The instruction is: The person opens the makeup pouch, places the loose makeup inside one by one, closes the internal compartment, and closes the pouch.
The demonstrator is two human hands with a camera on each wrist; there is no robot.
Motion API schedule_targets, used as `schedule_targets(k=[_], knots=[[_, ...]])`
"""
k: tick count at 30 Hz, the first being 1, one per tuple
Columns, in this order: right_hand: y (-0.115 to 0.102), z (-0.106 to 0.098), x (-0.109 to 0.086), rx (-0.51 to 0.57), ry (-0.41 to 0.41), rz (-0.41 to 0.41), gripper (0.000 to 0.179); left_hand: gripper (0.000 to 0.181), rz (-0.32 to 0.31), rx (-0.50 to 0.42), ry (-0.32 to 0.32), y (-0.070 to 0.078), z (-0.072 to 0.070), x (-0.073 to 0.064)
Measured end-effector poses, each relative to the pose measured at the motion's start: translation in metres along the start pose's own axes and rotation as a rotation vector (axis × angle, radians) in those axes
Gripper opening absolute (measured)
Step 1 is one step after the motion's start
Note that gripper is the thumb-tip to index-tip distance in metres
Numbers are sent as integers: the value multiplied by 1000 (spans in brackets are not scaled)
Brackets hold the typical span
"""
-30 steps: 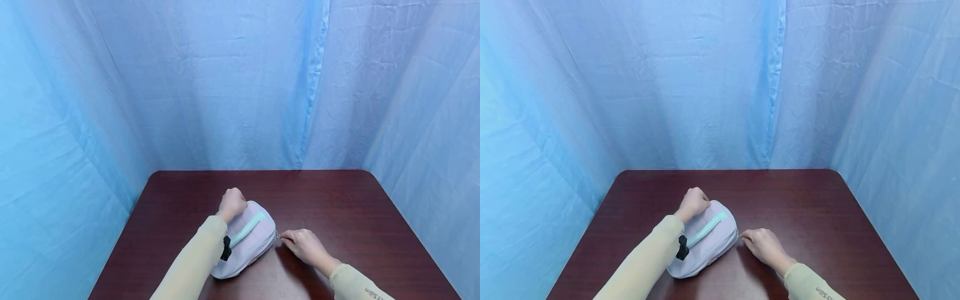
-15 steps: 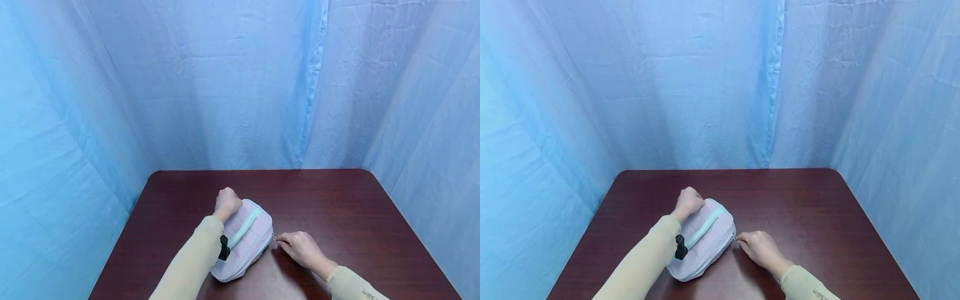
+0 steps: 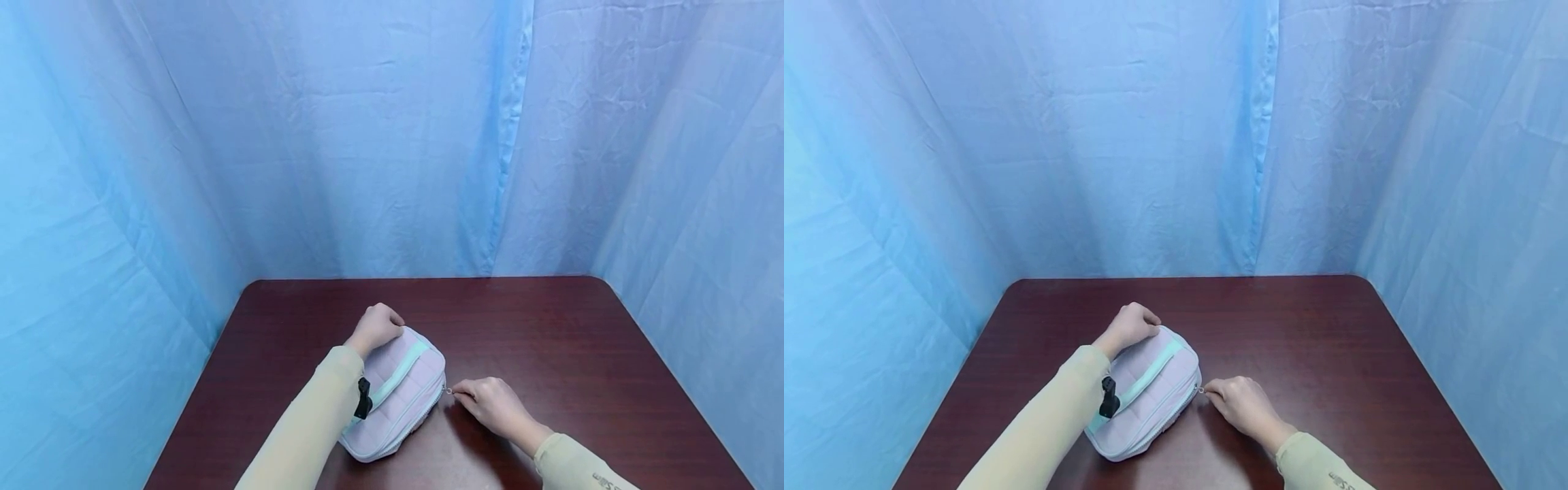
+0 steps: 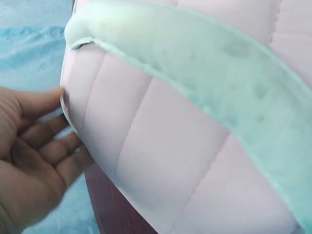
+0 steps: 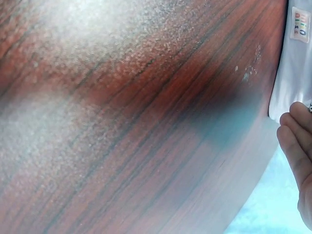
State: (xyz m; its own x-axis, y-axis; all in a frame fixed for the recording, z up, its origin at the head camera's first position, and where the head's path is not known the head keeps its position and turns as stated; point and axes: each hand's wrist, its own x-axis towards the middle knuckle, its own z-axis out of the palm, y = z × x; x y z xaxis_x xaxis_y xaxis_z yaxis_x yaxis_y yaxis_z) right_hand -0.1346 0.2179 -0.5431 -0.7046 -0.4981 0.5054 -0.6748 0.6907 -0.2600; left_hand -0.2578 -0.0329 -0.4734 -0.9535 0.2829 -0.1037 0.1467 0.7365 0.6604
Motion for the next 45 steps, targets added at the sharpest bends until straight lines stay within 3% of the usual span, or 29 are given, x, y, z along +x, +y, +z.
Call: schedule_targets(k=[6,9,13,24,31,39,45], knots=[[2,1,0,4,10,-11,16,23,232,50,-241,21,12,2],[4,1,0,-3,11,-12,15,22,321,152,-356,31,20,3],[5,2,-1,-13,-2,-8,13,24,410,302,-431,38,30,4],[5,3,-1,-9,-2,-20,12,14,540,441,-425,39,34,7],[5,4,-1,-1,35,-3,14,13,601,511,-319,30,28,7],[4,5,1,7,36,5,15,18,468,385,-249,14,19,4],[3,5,4,15,37,2,16,19,384,347,-189,7,12,0]])
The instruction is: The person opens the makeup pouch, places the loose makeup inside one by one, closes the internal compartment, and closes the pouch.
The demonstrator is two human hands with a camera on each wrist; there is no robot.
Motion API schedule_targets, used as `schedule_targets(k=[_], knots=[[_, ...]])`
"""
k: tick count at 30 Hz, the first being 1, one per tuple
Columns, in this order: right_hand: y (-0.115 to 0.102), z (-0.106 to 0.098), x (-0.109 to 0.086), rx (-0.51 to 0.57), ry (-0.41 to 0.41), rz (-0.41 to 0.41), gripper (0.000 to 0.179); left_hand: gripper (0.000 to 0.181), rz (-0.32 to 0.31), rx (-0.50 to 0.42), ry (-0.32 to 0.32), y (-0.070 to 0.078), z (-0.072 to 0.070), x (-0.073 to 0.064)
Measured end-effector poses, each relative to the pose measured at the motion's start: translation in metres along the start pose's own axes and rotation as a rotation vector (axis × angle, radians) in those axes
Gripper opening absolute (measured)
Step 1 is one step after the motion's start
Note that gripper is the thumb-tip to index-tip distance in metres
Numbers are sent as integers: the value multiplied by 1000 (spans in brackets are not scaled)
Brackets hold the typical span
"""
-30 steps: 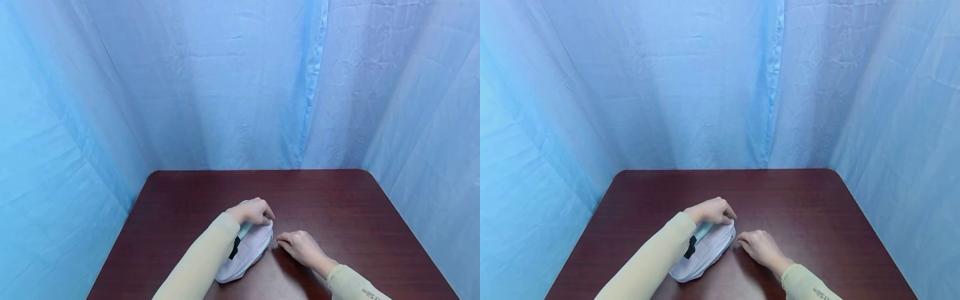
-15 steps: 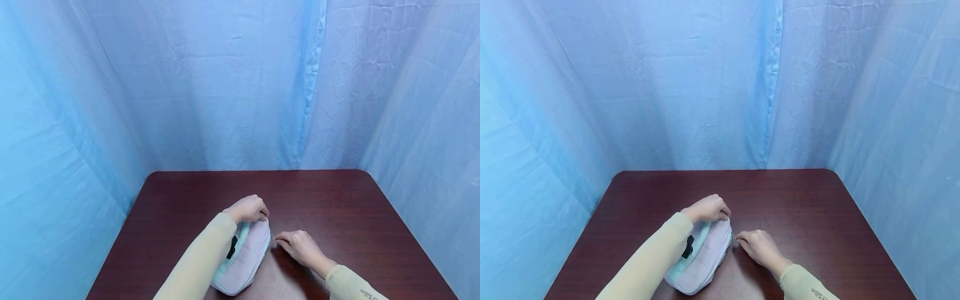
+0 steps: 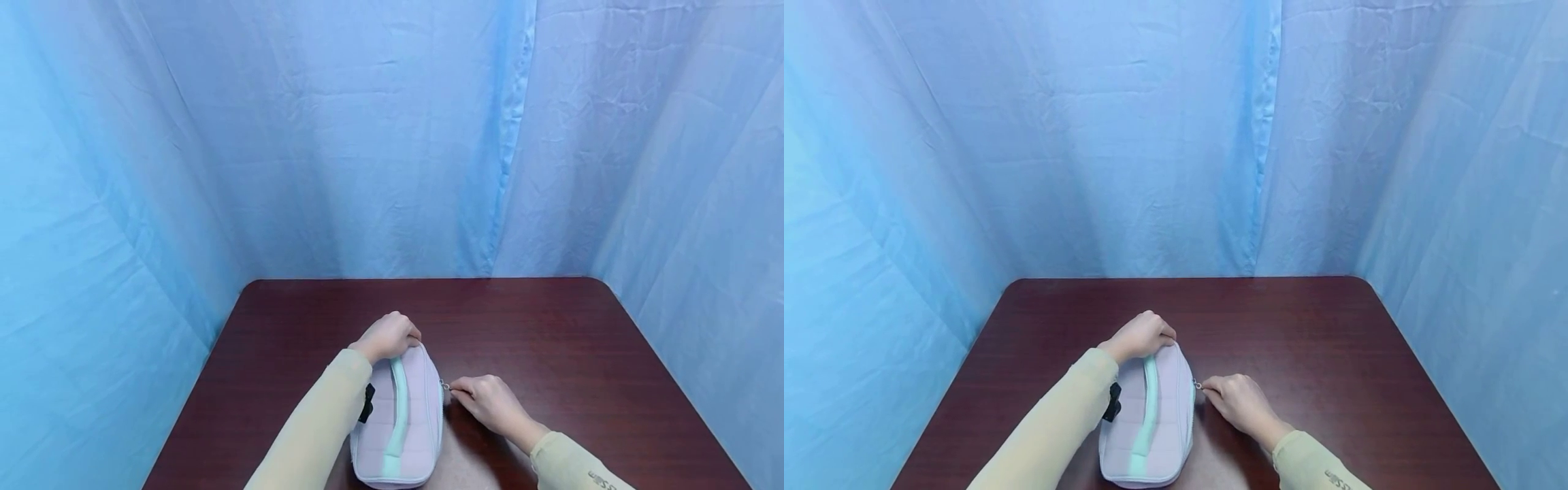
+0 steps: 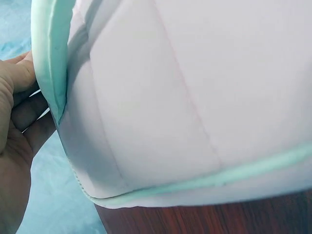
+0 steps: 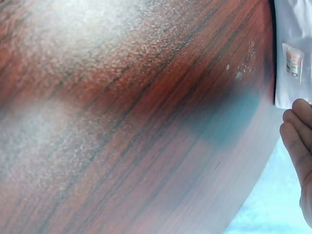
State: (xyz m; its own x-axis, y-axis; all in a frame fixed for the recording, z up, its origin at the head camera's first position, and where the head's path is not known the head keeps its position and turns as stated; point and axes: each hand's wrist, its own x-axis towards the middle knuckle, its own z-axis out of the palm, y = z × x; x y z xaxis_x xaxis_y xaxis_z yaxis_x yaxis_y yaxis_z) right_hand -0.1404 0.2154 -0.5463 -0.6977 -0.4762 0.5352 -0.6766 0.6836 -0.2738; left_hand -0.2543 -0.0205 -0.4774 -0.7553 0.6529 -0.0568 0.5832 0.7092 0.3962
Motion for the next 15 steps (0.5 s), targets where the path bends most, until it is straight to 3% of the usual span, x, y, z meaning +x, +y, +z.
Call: schedule_targets(k=[15], knots=[[8,-3,1,-20,-15,34,13,18,-230,-65,130,-25,-2,-11]])
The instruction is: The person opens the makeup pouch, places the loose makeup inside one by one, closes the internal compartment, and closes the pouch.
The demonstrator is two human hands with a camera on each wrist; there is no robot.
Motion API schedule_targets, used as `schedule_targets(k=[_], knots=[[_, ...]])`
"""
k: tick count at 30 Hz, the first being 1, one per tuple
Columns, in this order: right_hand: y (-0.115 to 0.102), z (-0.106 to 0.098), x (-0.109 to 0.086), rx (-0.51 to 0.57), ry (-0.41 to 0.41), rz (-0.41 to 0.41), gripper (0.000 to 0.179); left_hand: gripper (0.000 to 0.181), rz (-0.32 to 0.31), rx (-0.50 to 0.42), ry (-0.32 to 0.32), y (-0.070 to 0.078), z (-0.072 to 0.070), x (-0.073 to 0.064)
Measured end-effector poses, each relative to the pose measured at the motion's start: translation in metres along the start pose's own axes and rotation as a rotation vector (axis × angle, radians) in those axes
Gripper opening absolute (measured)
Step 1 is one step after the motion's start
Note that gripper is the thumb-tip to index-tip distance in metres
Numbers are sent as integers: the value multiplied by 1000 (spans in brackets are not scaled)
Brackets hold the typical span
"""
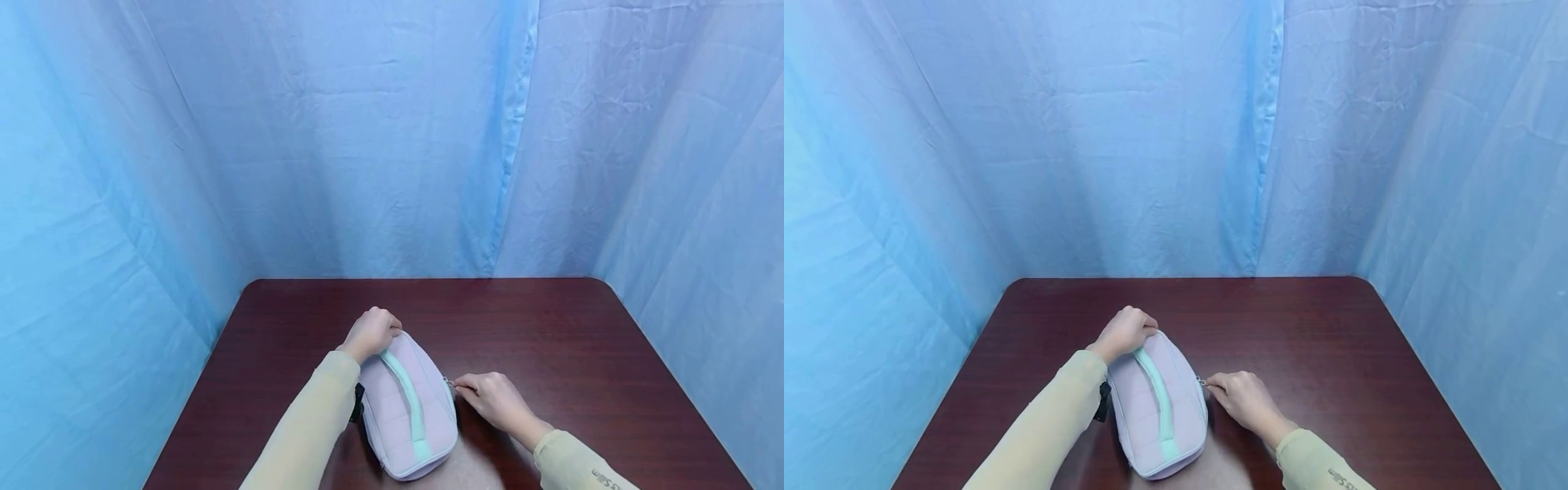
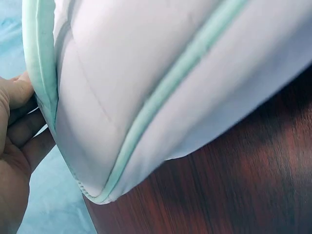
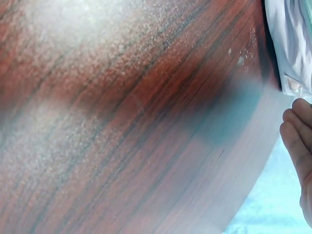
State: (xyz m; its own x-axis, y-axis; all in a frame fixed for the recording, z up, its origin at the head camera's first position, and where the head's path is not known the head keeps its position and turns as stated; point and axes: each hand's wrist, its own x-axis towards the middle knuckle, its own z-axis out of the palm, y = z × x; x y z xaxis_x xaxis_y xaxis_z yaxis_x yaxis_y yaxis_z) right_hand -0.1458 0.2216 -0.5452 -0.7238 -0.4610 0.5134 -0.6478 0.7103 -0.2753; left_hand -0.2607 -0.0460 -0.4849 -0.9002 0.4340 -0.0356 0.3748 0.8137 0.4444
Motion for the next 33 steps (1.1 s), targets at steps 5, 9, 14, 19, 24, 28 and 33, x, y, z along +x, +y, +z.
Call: schedule_targets(k=[5,9,14,19,24,28,33], knots=[[4,-1,-1,-9,-12,19,12,15,-56,-20,49,-9,-3,-4],[6,-2,-2,-10,-10,29,13,14,-101,-26,70,-15,-5,-5],[9,-3,-3,-27,-19,57,12,35,-150,-25,72,-22,-6,-4],[12,-3,-4,-47,-19,63,13,37,-232,-42,35,-26,-10,-6],[14,-3,-4,-64,1,50,14,17,-258,-20,14,-29,-13,-8],[15,-4,-2,-60,13,42,16,20,-198,-44,5,-28,-15,-9],[17,-5,1,-61,0,47,13,24,10,-28,-49,-18,-14,-6]])
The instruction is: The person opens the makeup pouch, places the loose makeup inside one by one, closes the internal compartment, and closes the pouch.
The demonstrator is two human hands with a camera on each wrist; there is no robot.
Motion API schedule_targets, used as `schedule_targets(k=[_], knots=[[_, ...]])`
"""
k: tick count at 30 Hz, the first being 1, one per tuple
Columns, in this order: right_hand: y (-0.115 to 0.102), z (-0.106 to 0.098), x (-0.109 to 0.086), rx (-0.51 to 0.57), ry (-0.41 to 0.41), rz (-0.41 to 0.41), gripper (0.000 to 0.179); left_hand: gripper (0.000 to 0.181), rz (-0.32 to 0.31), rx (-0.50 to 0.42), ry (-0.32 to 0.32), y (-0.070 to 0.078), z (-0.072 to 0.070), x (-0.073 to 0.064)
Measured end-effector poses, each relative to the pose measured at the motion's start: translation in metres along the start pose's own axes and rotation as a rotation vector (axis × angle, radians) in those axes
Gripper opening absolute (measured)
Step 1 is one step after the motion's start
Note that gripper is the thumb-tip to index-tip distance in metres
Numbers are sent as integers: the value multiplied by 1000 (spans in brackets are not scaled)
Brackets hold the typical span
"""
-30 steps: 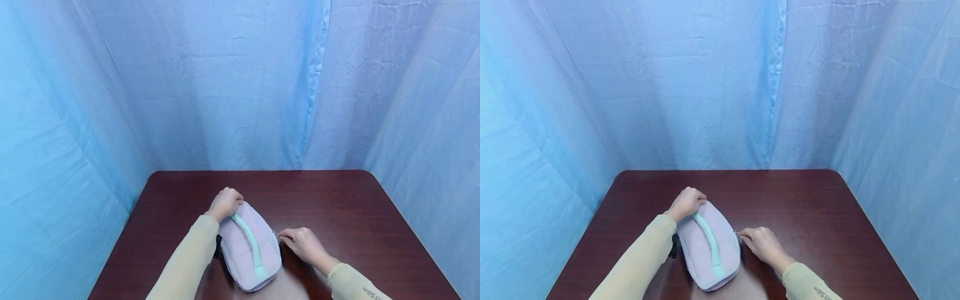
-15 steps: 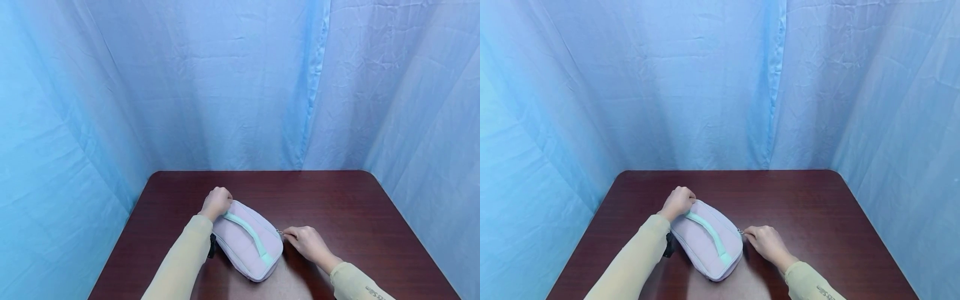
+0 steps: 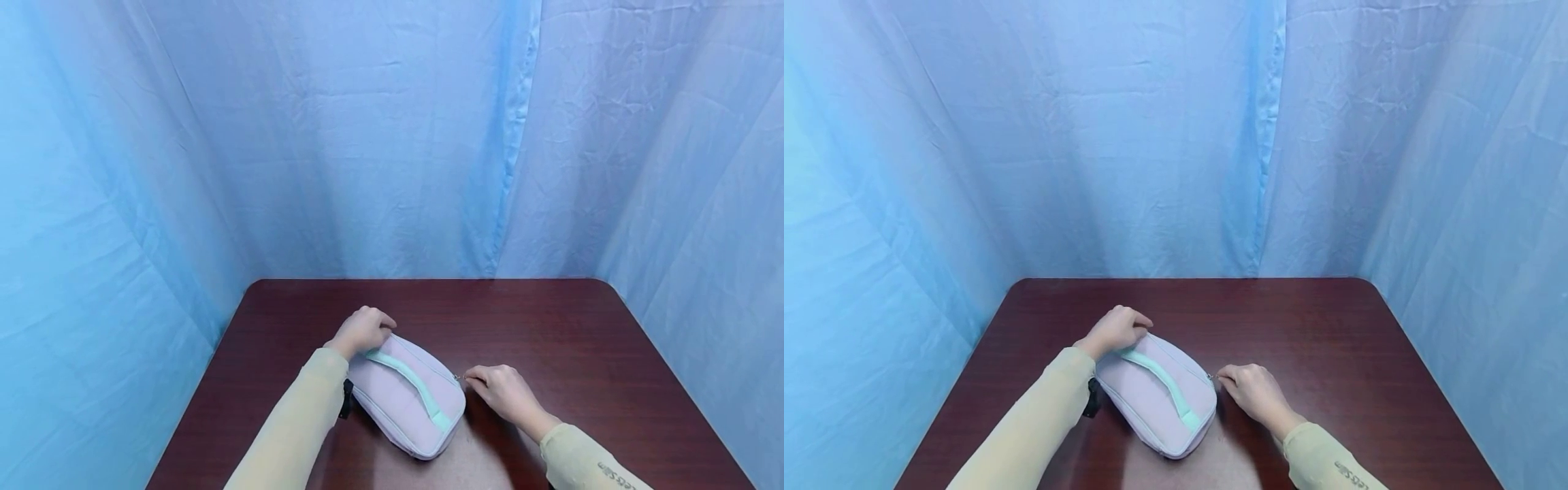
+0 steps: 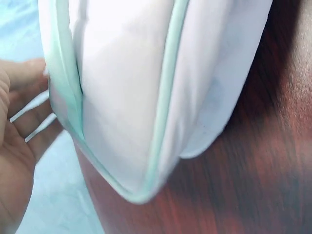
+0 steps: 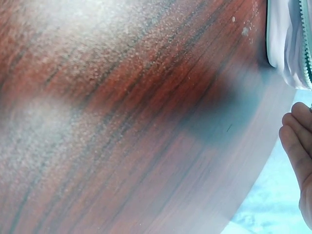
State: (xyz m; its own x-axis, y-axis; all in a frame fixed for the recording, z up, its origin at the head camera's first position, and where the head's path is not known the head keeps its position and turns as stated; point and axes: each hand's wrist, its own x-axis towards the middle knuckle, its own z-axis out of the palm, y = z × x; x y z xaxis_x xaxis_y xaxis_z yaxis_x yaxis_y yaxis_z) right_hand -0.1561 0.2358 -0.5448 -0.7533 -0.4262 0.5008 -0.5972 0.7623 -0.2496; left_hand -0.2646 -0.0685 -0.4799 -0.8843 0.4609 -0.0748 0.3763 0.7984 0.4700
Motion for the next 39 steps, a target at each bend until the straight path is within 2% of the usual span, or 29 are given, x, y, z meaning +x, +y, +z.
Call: schedule_targets(k=[3,7,9,12,17,23,28,34,39], knots=[[0,-1,1,0,-28,16,11,25,127,17,-62,14,5,4],[0,-1,1,2,-53,32,9,24,260,84,-137,39,15,9],[0,-1,0,1,-51,33,10,23,308,132,-167,50,21,11],[0,0,0,2,-34,22,12,23,347,178,-217,63,32,13],[0,0,0,11,-10,-11,14,22,359,213,-266,71,45,13],[1,0,2,-3,-1,-27,14,19,392,274,-224,68,47,13],[0,1,4,-3,4,-33,13,17,408,363,-177,65,45,13],[-1,1,7,-7,0,3,14,17,351,385,-122,62,43,12],[0,1,7,-9,-1,19,15,19,286,336,-83,57,37,12]])
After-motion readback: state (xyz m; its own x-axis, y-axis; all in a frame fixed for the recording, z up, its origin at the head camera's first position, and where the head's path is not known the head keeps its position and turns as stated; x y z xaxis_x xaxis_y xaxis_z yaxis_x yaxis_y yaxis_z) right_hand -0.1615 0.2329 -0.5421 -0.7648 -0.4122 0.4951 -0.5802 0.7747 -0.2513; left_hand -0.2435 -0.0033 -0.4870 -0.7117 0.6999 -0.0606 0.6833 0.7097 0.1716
